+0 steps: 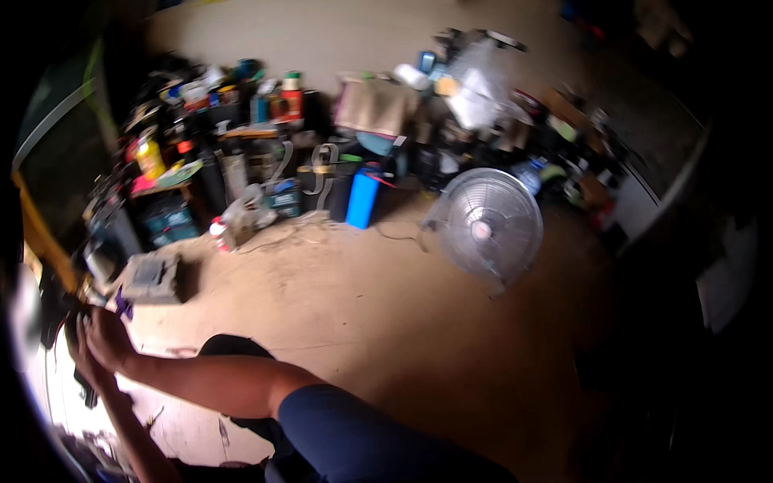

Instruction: The person repairs a black plastic casing by hand using a small screwdriver and a power drill, threading wires through holes and securing screws into the component.

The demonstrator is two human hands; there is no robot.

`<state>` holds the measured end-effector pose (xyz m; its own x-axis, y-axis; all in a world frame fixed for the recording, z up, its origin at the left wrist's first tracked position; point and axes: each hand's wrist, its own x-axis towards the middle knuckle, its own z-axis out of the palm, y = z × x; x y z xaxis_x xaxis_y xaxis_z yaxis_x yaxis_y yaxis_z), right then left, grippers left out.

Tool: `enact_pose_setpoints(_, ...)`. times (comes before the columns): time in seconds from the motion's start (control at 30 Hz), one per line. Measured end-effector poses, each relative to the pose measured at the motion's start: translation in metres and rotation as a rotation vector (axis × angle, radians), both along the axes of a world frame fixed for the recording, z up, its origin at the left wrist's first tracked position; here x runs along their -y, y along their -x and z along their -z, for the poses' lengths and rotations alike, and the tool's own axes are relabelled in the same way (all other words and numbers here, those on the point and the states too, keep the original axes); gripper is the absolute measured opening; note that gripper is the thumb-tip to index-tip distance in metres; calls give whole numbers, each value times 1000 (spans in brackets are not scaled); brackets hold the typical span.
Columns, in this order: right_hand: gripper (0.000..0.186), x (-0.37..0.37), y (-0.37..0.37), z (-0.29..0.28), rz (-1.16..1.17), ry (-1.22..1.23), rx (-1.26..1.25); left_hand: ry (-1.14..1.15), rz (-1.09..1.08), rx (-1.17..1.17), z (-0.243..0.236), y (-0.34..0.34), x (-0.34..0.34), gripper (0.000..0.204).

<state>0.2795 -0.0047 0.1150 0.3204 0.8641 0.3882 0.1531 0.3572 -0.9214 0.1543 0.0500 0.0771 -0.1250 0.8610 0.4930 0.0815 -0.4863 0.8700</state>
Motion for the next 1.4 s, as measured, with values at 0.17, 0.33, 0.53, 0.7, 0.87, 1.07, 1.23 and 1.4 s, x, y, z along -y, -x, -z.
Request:
enact_pose_setpoints(0.17,26,12,-23,11,-86,-66,-67,80,-189,-96,-34,-55,60,43)
enact_pose_setpoints(0.33,21,24,-37,-34,-264,-55,-254,11,-14,98,-54,-52,61,34)
enact_pose_setpoints(0.53,25,29,-43,-37,-376,142,-382,70,-36,181,-44,-51,59,32)
enact_pose_setpoints(0.7,28,27,-46,-33,-385,200,-408,175,80,329,-43,-51,60,33)
enact_pose_setpoints(0.87,27,29,-45,-33,-349,186,-250,202,133,415,-48,-49,64,31)
enact_pose_setpoints(1.07,26,32,-37,-34,-380,85,-240,253,220,606,-55,-46,69,28)
enact_pose_setpoints(1.23,27,35,-38,-36,-392,96,-173,275,215,609,-52,-41,66,30)
enact_pose_setpoints(1.4,26,34,-38,-36,-361,-46,31,348,289,724,-50,-34,66,33)
